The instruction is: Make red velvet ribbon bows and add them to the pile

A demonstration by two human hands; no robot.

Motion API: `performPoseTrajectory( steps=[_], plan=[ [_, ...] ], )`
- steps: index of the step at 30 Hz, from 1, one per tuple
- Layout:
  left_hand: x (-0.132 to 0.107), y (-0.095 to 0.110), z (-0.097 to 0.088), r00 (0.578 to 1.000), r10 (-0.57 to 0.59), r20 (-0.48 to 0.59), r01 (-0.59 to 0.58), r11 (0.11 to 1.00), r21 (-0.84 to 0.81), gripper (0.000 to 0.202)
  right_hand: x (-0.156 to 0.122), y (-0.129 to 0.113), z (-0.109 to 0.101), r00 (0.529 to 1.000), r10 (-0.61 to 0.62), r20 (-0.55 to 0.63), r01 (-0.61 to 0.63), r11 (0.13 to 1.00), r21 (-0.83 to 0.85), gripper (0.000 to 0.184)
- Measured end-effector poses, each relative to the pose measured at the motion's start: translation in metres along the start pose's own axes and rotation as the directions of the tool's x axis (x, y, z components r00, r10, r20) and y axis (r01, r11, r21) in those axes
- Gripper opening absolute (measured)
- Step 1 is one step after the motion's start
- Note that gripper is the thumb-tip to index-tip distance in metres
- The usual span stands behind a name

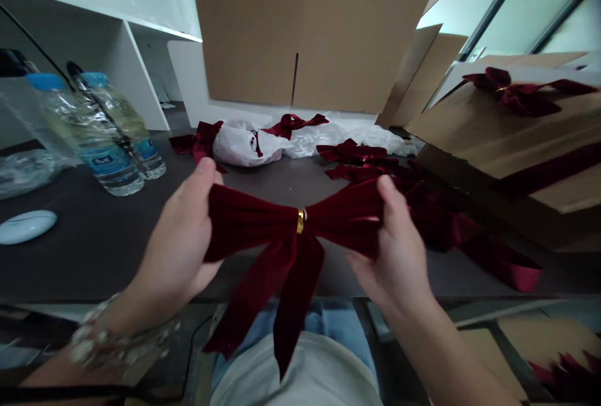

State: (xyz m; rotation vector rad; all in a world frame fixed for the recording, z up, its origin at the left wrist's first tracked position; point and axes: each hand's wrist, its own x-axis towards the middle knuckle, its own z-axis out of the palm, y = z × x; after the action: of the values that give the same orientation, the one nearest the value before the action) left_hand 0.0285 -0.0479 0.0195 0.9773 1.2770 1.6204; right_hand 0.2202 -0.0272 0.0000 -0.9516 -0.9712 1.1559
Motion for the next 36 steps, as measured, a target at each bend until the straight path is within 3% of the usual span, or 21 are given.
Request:
performPoseTrajectory(
  steps=[3, 5, 7, 9, 10, 12, 14, 16, 20, 21, 23, 26, 28, 30, 33, 36],
  plan=[
    [0.032, -0.014, 0.025, 0.998, -0.016, -0.067, 0.009, 0.993, -0.117, 0.030, 0.039, 0.018, -0.001, 0.996, 0.076, 0.044, -0.078, 0.996, 0.040, 0.033],
    [0.054, -0.026, 0.027, 1.000, -0.009, -0.008, 0.008, 0.994, -0.110, 0.030, 0.063, 0.027, -0.008, 0.982, 0.097, 0.160, -0.080, 0.991, -0.111, 0.039],
    [0.073, -0.038, 0.018, 0.997, -0.063, 0.049, 0.066, 0.996, -0.065, 0.038, 0.082, 0.032, -0.020, 0.965, 0.076, 0.250, 0.028, 0.921, -0.388, 0.042],
    [0.088, -0.049, 0.000, 0.991, -0.094, 0.099, 0.083, 0.991, 0.104, 0.046, 0.093, 0.033, -0.035, 0.950, -0.023, 0.312, 0.233, 0.719, -0.655, 0.044],
    [0.093, -0.054, -0.011, 0.989, -0.071, 0.126, 0.037, 0.966, 0.254, 0.046, 0.095, 0.035, -0.044, 0.937, -0.067, 0.342, 0.312, 0.595, -0.740, 0.043],
    [0.098, -0.061, -0.030, 0.980, 0.019, 0.199, -0.125, 0.836, 0.534, 0.044, 0.097, 0.039, -0.059, 0.910, -0.092, 0.403, 0.405, 0.401, -0.822, 0.036],
    [0.099, -0.065, -0.042, 0.930, 0.149, 0.336, -0.348, 0.654, 0.672, 0.039, 0.098, 0.046, -0.072, 0.891, -0.053, 0.451, 0.443, 0.318, -0.838, 0.024],
    [0.096, -0.067, -0.046, 0.860, 0.202, 0.468, -0.499, 0.525, 0.689, 0.032, 0.100, 0.053, -0.082, 0.884, -0.044, 0.465, 0.455, 0.307, -0.836, 0.015],
    [0.093, -0.068, -0.036, 0.727, 0.191, 0.660, -0.665, 0.439, 0.605, 0.025, 0.114, 0.056, -0.097, 0.882, -0.046, 0.470, 0.461, 0.299, -0.835, 0.019],
    [0.094, -0.069, -0.032, 0.694, 0.181, 0.697, -0.692, 0.431, 0.579, 0.026, 0.119, 0.054, -0.099, 0.867, -0.032, 0.496, 0.487, 0.254, -0.836, 0.018],
    [0.098, -0.073, -0.025, 0.647, 0.155, 0.747, -0.725, 0.430, 0.538, 0.028, 0.128, 0.049, -0.101, 0.838, -0.022, 0.546, 0.546, 0.082, -0.834, 0.013],
    [0.105, -0.079, -0.018, 0.625, 0.132, 0.769, -0.730, 0.449, 0.516, 0.031, 0.140, 0.043, -0.095, 0.792, -0.078, 0.605, 0.585, -0.187, -0.789, 0.024],
    [0.107, -0.083, -0.014, 0.617, 0.119, 0.778, -0.731, 0.454, 0.510, 0.034, 0.145, 0.043, -0.087, 0.753, -0.086, 0.652, 0.633, -0.178, -0.754, 0.030],
    [0.108, -0.086, -0.014, 0.588, 0.094, 0.803, -0.749, 0.439, 0.497, 0.035, 0.148, 0.048, -0.080, 0.733, -0.053, 0.679, 0.678, -0.032, -0.734, 0.028],
    [0.111, -0.086, -0.023, 0.558, 0.053, 0.828, -0.780, 0.376, 0.501, 0.033, 0.151, 0.058, -0.080, 0.767, -0.029, 0.641, 0.637, 0.152, -0.755, 0.023],
    [0.119, -0.081, -0.040, 0.576, 0.017, 0.817, -0.785, 0.289, 0.548, 0.034, 0.155, 0.066, -0.090, 0.815, -0.068, 0.576, 0.577, 0.187, -0.795, 0.022]
  ],
)
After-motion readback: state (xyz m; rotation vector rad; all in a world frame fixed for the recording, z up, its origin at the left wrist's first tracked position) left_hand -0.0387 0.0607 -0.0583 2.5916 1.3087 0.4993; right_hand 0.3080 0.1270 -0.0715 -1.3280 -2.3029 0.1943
